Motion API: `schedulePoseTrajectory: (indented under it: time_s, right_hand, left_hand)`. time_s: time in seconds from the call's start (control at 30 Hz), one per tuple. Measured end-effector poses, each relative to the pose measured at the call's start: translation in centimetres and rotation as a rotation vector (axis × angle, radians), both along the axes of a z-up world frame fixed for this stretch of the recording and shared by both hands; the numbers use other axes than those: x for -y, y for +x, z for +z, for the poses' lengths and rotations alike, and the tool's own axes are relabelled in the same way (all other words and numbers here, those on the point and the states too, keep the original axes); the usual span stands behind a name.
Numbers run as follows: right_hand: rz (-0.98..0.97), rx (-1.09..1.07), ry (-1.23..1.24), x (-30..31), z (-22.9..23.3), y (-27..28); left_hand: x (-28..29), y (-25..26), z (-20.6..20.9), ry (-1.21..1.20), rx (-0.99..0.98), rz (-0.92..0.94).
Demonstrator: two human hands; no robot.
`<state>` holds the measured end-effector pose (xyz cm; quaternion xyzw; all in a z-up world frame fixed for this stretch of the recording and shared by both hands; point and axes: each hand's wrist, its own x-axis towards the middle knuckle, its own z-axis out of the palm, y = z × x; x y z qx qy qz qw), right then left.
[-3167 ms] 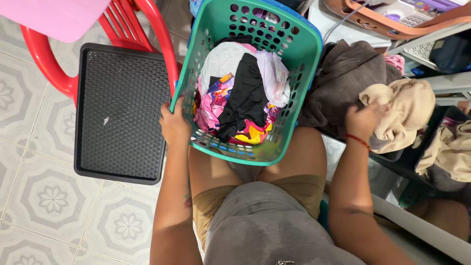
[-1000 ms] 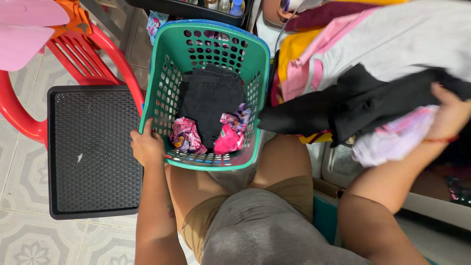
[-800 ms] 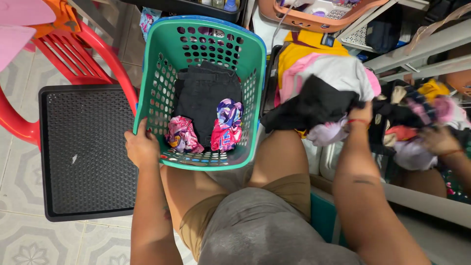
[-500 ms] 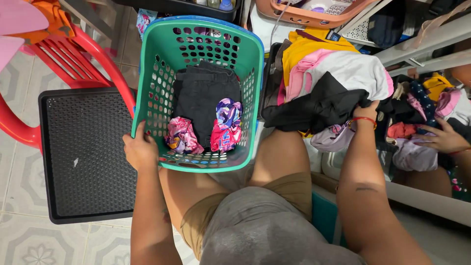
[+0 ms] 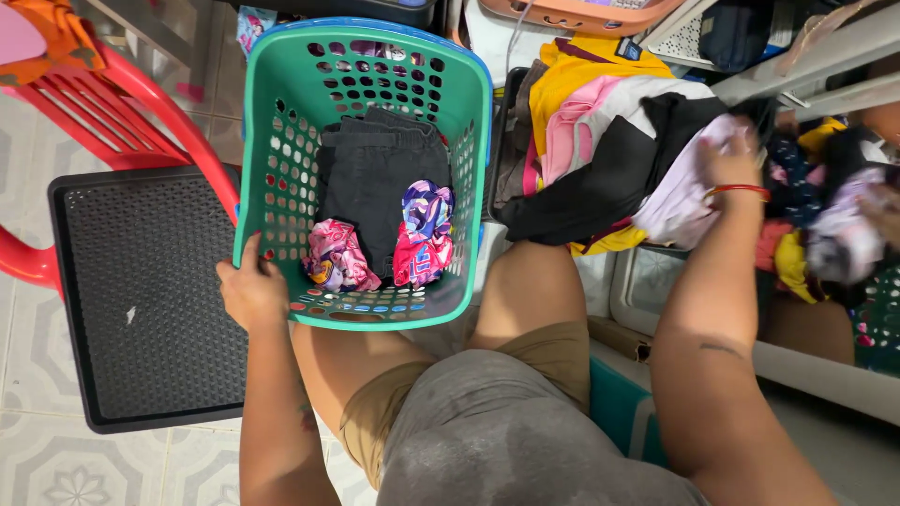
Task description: The person sorts clothes from a green laundry basket into a black bin, then moves to a clothes rack to remove several garments on hangers. They place the removed clothes into the basket and later fold a black garment on a tray.
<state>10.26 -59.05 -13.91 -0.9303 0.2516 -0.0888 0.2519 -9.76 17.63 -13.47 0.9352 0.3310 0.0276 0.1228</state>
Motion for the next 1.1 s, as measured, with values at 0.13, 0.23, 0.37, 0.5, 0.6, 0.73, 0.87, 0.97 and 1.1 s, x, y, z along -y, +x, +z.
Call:
schedulePoseTrajectory:
  time_s: [0.13, 0.23, 0.37, 0.5, 0.6, 0.73, 0.87, 0.97, 1.1]
  right_hand:
    - [-0.024, -0.560, -0.008, -5.7, -5.6, -1.5]
    - [-0.303, -0.561, -0.003, -9.1, -9.8, -3.2]
    - [-0.308, -0.562, 0.002, -10.1, -12.2, -4.0]
    - [-0.272, -0.676, -0.032, -9.4, -13.0, -3.4]
    - [-0.162, -0.808, -0.066, -8.8, -13.0, -2.7]
    - [0.035, -0.895, -0.194, -6.8, -11.0, -2.6]
    - [0.282, -0.938, -0.396, -5.8, -6.8, -3.1]
    - [0.620, -1.103, -0.173, -9.5, -7.2, -3.0]
    - [0.583, -0.751, -0.302, -17.8, -9.9, -2.8]
  left_hand:
    - [-0.1, -0.3, -0.1, 0.004, 0.021, -0.009]
    - [0.2, -0.1, 0.0, 0.013, 0.000, -0.007]
    - [0.1, -0.1, 0.3, 0.032, -0.013, -0.004]
    - [0.3, 0.0, 0.5, 0.031, -0.026, -0.001]
    - [0.4, -0.1, 0.7, 0.011, -0.020, 0.012]
    - [0.4, 0.0, 1.1, 0.001, -0.050, 0.025]
    - [0.4, 0.1, 1.4, -0.006, -0.017, 0.004]
    - [0.5, 0.0, 1.6, -0.017, -0.007, 0.001]
    - [0.7, 0.1, 1.5, -0.063, 0.005, -0.014]
